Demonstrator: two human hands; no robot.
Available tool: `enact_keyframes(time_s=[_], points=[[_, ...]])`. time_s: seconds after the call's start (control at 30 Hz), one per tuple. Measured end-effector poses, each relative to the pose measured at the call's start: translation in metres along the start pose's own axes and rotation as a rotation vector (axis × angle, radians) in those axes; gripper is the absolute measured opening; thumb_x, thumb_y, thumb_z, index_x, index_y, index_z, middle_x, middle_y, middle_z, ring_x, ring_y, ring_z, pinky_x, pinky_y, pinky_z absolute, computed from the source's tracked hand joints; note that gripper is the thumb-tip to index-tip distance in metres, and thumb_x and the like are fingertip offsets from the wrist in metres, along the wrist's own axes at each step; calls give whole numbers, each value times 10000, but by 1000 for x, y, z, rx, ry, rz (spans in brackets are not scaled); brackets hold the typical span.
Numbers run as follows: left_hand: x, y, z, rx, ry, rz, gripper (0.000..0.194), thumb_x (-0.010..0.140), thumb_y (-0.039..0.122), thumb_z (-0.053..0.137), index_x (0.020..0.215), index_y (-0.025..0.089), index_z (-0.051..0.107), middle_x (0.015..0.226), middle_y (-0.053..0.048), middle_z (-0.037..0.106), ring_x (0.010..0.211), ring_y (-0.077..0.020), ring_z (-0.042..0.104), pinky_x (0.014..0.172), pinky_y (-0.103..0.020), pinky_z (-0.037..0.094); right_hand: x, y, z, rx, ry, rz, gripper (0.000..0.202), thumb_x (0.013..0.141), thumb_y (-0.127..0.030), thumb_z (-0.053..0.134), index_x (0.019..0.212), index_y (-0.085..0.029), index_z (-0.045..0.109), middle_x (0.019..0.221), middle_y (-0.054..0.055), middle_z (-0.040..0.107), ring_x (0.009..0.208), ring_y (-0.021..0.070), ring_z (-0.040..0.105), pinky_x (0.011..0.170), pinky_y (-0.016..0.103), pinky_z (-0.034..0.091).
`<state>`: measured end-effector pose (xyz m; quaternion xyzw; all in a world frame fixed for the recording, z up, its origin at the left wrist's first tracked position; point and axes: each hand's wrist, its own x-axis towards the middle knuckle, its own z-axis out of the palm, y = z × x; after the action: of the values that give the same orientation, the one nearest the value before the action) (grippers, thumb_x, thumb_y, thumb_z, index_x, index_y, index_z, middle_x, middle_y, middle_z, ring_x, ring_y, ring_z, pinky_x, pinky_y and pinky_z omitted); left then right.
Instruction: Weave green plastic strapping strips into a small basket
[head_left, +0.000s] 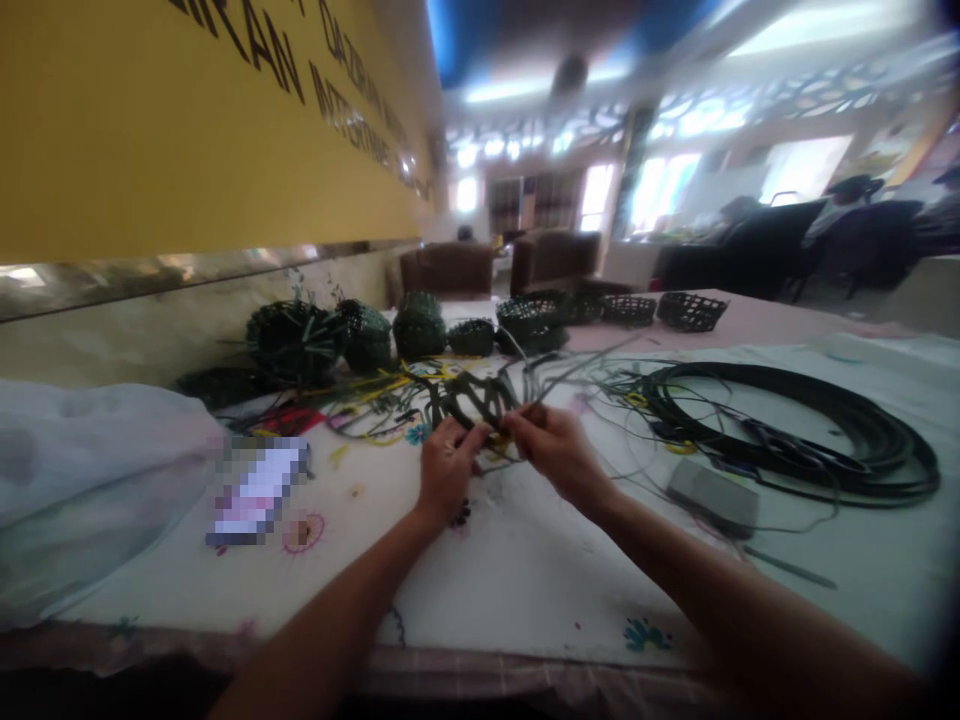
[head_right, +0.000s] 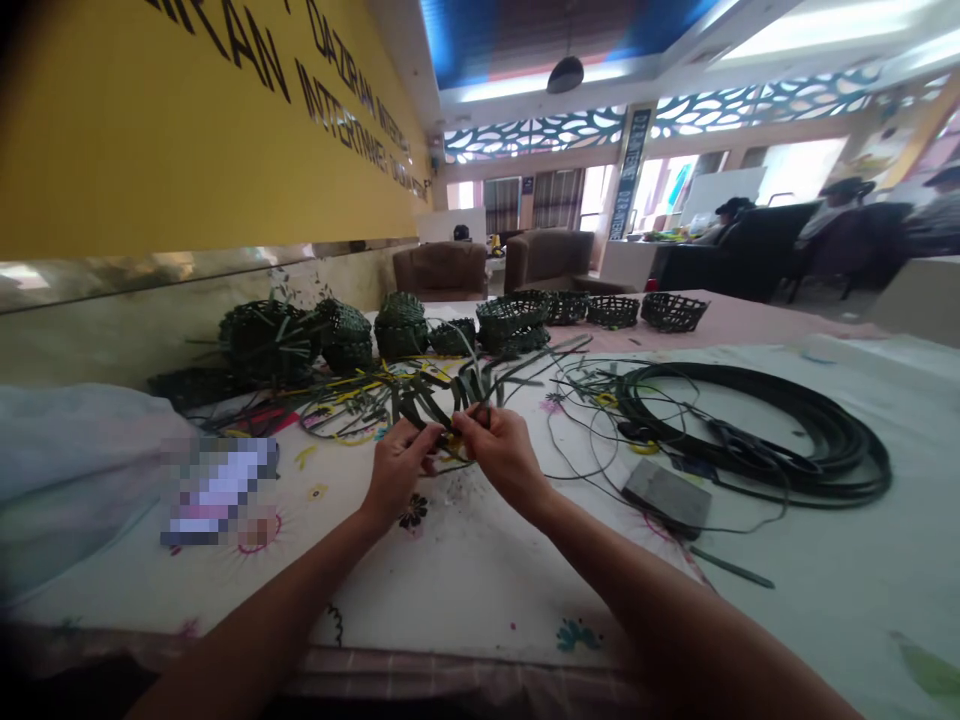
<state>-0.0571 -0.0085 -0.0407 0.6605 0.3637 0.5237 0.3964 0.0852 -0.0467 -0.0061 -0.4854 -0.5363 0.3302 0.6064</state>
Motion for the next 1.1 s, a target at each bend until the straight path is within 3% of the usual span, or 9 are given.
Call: enact_keyframes(time_s=[0.1, 0.3, 0.53, 0.67, 0.87, 1.1], points=[[4, 1, -2, -84, 14, -65, 346, 793, 468, 641, 841, 127, 677, 713, 2, 581, 445, -69, 496, 354, -185, 432, 3, 2, -1, 158, 1, 105, 322, 746, -474, 658, 667, -175, 568, 414, -77, 437, 322, 54, 293, 298, 199, 193], [6, 2, -6, -191, -3, -137, 270, 734, 400, 710, 749, 136, 653, 492, 61, 513, 368, -51, 420, 397, -188, 432, 5, 5, -3, 228, 18, 110, 336, 760, -494, 649, 696, -178, 554, 421, -93, 435, 282, 44, 301, 263, 177, 215], [4, 6, -5, -266, 21, -149, 280, 687, 380, 739, 803, 140, 652, 727, 8, 645, 521, -87, 575, 483, -217, 523, 4, 10, -3, 158, -19, 128, 332, 813, -463, 603, 655, -180, 531, 366, -83, 432, 243, 48, 306, 247, 178, 196], [5, 5, -7, -251, -46, -214, 295, 702, 391, 723, 823, 131, 655, 631, 23, 626, 396, -61, 507, 397, -191, 449, 4, 14, -3, 212, -7, 170, 328, 815, -459, 605, 648, -190, 520, 374, -83, 422, 249, 51, 308, 245, 181, 232], [6, -1, -10, -307, -30, -191, 298, 696, 409, 741, 785, 144, 638, 656, 28, 646, 428, -52, 521, 444, -181, 441, 6, 18, -3, 243, 4, 244, 304, 800, -441, 618, 653, -194, 519, 390, -85, 424, 263, 50, 271, 244, 193, 297], [9, -7, -17, -348, -200, -225, 331, 724, 452, 711, 796, 132, 665, 682, 7, 670, 372, -22, 458, 449, -189, 433, 4, 15, -5, 164, -27, 257, 307, 818, -435, 585, 639, -198, 504, 372, -83, 416, 258, 51, 282, 246, 186, 268]])
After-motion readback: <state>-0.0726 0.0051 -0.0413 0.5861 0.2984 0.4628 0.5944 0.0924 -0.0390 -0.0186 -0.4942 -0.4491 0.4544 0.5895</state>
